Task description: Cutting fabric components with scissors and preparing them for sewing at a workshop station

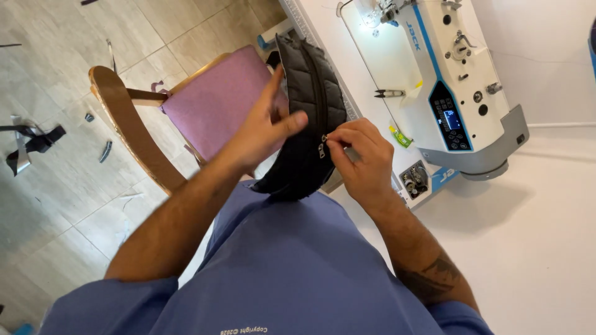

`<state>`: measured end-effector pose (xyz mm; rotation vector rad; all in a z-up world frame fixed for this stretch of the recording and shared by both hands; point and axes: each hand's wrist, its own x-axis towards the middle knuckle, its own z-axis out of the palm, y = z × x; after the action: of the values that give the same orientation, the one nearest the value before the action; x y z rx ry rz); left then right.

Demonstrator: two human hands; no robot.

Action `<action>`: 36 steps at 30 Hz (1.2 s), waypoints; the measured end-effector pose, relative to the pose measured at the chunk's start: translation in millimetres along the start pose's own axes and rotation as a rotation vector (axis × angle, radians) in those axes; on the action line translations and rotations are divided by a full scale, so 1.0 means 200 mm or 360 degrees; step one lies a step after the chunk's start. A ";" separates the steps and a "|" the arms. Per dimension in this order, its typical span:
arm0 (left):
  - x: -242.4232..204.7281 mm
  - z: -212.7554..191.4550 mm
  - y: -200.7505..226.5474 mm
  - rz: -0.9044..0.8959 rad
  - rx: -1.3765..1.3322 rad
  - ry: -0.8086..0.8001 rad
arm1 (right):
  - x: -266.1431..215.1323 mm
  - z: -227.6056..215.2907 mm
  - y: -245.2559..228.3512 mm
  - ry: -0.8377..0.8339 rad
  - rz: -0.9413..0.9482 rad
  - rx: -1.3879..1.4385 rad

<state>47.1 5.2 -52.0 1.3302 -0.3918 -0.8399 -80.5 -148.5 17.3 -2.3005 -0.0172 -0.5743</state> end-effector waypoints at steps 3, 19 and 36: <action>-0.05 0.13 -0.03 0.0293 -0.0238 0.0033 | -0.03 0.02 0.10 0.0082 0.0003 0.0138; -0.03 0.00 -0.18 0.0437 -0.0016 0.0323 | -0.14 0.12 0.19 0.0317 0.0118 0.0201; -0.65 -0.14 -0.47 -0.0736 0.0811 0.0023 | -0.13 0.45 0.61 0.0358 0.1701 0.1826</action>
<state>-48.0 118.9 -120.8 1.9437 -0.2990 -1.1591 -46.3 -171.5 -131.0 -0.8854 0.7396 -0.1367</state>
